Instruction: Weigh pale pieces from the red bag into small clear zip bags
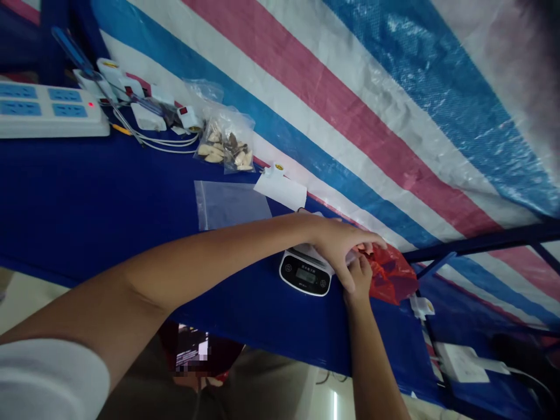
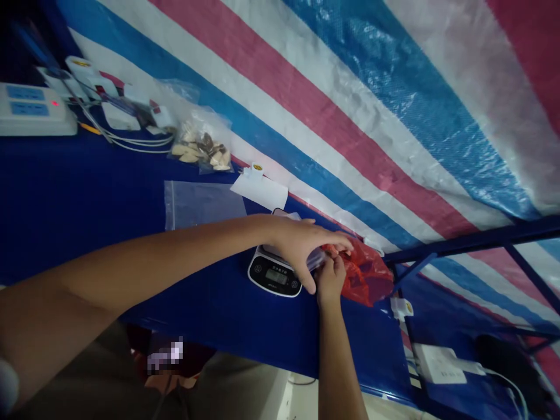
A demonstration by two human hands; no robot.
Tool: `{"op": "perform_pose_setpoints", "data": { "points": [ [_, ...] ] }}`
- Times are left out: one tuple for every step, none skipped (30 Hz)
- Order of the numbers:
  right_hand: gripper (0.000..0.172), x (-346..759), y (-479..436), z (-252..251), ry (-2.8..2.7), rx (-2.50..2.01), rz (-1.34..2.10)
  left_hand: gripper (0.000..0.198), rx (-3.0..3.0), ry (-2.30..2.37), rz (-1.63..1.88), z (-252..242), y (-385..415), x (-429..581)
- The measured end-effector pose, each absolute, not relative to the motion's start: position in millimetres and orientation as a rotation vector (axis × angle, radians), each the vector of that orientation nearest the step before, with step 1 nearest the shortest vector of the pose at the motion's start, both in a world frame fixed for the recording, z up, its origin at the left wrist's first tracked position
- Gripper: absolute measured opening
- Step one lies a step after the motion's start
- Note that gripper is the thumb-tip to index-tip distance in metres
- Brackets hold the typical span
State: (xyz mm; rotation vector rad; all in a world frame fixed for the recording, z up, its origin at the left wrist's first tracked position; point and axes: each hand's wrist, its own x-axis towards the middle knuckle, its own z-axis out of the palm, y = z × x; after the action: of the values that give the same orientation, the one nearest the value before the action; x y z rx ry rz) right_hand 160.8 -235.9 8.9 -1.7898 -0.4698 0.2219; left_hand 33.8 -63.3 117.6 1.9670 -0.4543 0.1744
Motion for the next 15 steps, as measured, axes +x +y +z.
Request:
{"op": "perform_pose_setpoints", "data": {
  "points": [
    [0.025,168.6,-235.8,3.3,-0.455,-1.794,0.183,0.08,1.927,-0.44,0.215,116.5,-61.7,32.6],
    [0.025,176.7,-236.0,-0.9,-0.44,-1.797,0.155,0.075,1.861,-0.421,0.294,116.7,-57.3,30.1],
    [0.026,184.3,-236.6,-3.9,-0.427,-1.799,0.14,0.066,1.786,-0.383,0.395,117.7,-50.1,26.6],
    [0.026,190.7,-237.3,-6.1,-0.419,-1.8,0.133,0.053,1.713,-0.307,0.515,118.2,-40.5,22.1],
    [0.027,195.6,-238.1,-7.9,-0.413,-1.799,0.134,0.04,1.654,-0.194,0.641,117.1,-29.4,16.9],
    [0.028,198.9,-238.8,-9.3,-0.41,-1.796,0.138,0.028,1.62,-0.054,0.772,113.3,-17.9,11.0],
    [0.028,200.7,-239.3,-10.4,-0.408,-1.791,0.141,0.02,1.601,0.092,0.902,106.2,-7.1,4.7],
    [0.028,201.3,-239.8,-11.2,-0.409,-1.786,0.146,0.017,1.592,0.233,1.016,95.8,2.2,-1.9],
    [0.028,201.2,-240.3,-11.7,-0.412,-1.781,0.152,0.018,1.604,0.353,1.086,82.9,9.3,-8.5],
    [0.029,200.5,-240.6,-11.9,-0.415,-1.777,0.159,0.02,1.629,0.452,1.125,68.6,13.8,-14.9],
    [0.03,199.7,-241.0,-11.7,-0.418,-1.773,0.168,0.024,1.672,0.538,1.151,54.3,15.9,-20.9],
    [0.032,198.7,-241.5,-11.1,-0.419,-1.767,0.177,0.027,1.739,0.604,1.159,41.5,15.9,-26.2],
    [0.033,197.7,-242.0,-10.2,-0.419,-1.76,0.185,0.028,1.823,0.633,1.148,31.2,14.5,-30.6],
    [0.034,196.6,-242.5,-9.1,-0.419,-1.752,0.193,0.03,1.906,0.641,1.135,23.8,12.2,-33.8],
    [0.034,195.3,-243.2,-7.6,-0.425,-1.743,0.198,0.031,1.981,0.634,1.117,19.3,9.6,-36.0]
  ]
}}
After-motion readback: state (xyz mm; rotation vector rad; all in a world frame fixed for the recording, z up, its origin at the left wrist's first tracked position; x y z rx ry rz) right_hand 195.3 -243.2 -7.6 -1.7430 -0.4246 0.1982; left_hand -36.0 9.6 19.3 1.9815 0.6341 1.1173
